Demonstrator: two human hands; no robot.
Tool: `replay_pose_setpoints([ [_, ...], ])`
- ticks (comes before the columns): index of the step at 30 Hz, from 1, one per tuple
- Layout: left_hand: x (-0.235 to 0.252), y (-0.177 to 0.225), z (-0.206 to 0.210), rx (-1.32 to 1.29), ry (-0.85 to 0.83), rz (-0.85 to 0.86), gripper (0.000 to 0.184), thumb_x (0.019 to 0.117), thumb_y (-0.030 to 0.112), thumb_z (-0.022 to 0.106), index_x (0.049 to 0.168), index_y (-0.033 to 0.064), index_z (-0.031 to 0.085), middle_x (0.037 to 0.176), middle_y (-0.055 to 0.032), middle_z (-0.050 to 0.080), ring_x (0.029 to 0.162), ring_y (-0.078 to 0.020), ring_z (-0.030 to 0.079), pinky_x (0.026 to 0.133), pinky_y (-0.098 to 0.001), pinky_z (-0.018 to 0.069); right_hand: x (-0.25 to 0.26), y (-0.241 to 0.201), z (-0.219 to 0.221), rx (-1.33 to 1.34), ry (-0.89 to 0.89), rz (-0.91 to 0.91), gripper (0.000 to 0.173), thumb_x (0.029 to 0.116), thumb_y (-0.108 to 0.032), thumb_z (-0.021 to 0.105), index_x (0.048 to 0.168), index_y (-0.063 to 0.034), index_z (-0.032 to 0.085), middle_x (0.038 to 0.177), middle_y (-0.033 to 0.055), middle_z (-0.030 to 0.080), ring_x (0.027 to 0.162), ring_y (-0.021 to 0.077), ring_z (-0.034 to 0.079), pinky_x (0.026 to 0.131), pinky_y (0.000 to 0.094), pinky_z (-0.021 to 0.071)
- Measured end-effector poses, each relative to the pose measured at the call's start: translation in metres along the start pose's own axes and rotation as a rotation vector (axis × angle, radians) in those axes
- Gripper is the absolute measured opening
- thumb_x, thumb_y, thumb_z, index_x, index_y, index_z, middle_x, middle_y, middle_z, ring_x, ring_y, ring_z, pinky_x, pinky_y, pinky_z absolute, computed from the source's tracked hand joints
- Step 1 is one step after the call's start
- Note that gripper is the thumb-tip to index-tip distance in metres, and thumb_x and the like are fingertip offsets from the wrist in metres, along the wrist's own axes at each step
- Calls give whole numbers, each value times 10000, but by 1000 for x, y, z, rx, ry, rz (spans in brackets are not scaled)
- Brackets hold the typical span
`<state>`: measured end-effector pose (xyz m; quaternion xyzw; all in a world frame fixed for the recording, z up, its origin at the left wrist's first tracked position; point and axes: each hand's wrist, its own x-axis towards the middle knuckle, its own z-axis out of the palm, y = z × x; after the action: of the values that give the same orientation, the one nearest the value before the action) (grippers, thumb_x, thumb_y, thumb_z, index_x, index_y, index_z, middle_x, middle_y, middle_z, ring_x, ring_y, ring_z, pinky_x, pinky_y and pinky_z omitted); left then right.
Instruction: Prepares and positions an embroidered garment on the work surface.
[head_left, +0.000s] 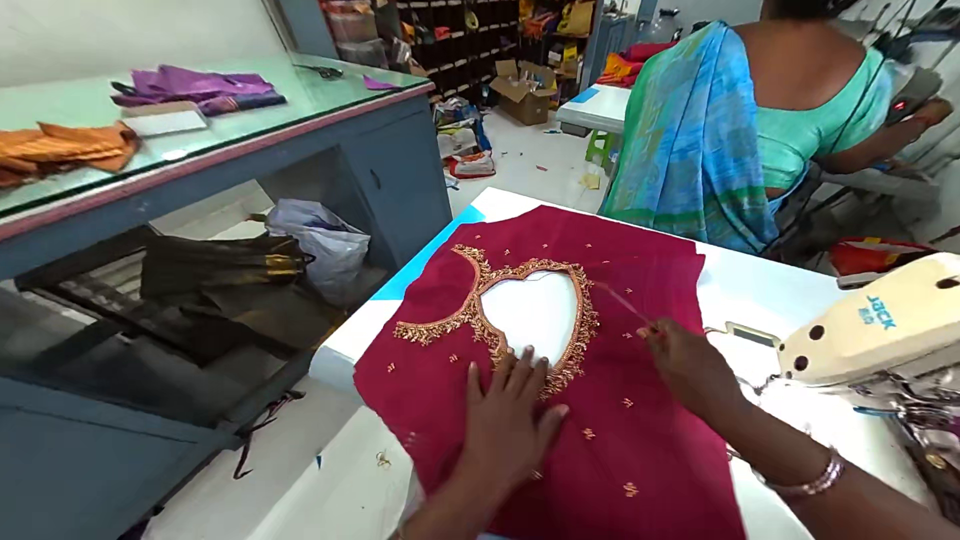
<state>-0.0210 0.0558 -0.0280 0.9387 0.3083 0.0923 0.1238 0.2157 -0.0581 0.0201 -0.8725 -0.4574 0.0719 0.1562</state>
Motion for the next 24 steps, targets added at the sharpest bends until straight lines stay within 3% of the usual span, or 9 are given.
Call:
replay_pose_setpoints([
  [2, -15, 34, -5, -54, -228, -43, 794, 1002, 706, 316, 1624, 213, 318, 1706, -45, 225, 1585, -319, 120, 1157, -767, -12, -17, -5, 12, -92, -89, 24, 392, 1121, -320, 372, 1241, -26, 601, 906, 198, 683, 891, 397, 693, 794, 583, 534],
  [5, -31, 62, -23, -285, -433, 0, 899, 963, 752, 365, 1665, 243, 128, 1734, -74, 22, 1586, -353, -68, 1134, -768, -112, -22, 18, 18, -230, -22, -56, 332, 1109, -200, 413, 1257, 20, 613, 1008, 257, 696, 985, 457, 684, 875, 627, 502],
  [6, -40, 62, -23, -341, -329, 35, 873, 961, 738, 397, 1656, 252, 195, 1731, -80, 68, 1587, -358, -25, 1148, -766, -71, -24, 26, 13, -249, -6, -63, 302, 1101, -181, 433, 1207, 35, 616, 996, 267, 685, 969, 470, 679, 846, 635, 507],
  [9, -61, 29, -18, -320, 170, 95, 634, 995, 609, 477, 1464, 194, 573, 1605, -121, 423, 1491, -371, 372, 1116, -703, 312, -59, 26, 0, -132, 18, -22, 311, 1106, -184, 425, 1166, 60, 608, 958, 274, 663, 922, 472, 678, 804, 637, 524],
  [12, -84, -24, -26, -341, 293, -137, 425, 1008, 375, 575, 1163, 0, 702, 1195, -202, 686, 1123, -377, 660, 923, -582, 535, -112, 19, 9, 34, 139, -99, 354, 1085, -238, 378, 1066, -2, 641, 790, 149, 633, 696, 339, 665, 591, 533, 539],
  [14, -99, -47, -21, -390, 217, -353, 425, 1014, 365, 571, 1026, -44, 686, 903, -179, 690, 827, -317, 685, 740, -524, 565, -131, 25, 30, 3, 226, -157, 389, 1073, -267, 374, 1008, -17, 665, 770, 126, 645, 682, 323, 681, 580, 500, 555],
  [16, -109, -57, -9, -616, 2, -528, 480, 1045, 381, 541, 1141, -73, 664, 946, -195, 700, 849, -299, 694, 800, -509, 566, -134, 40, 43, -90, 306, -195, 412, 1066, -277, 387, 997, -9, 692, 788, 150, 680, 723, 359, 707, 635, 521, 570],
  [19, -118, -40, 18, -1203, -124, -645, 374, 1049, 193, 534, 1304, -80, 517, 1135, -146, 680, 1002, -188, 703, 895, -357, 588, -124, 59, 37, -158, 292, -210, 414, 1069, -269, 373, 1011, 3, 680, 783, 171, 672, 737, 392, 705, 649, 548, 561],
  [24, -113, 8, 14, -1731, -7, -887, 175, 1057, 38, 499, 1222, -20, 510, 1008, -104, 709, 851, -195, 741, 783, -363, 637, -132, 53, 12, 75, 192, -18, 352, 1081, -180, 361, 1129, 13, 652, 807, 177, 651, 704, 380, 666, 608, 583, 519],
])
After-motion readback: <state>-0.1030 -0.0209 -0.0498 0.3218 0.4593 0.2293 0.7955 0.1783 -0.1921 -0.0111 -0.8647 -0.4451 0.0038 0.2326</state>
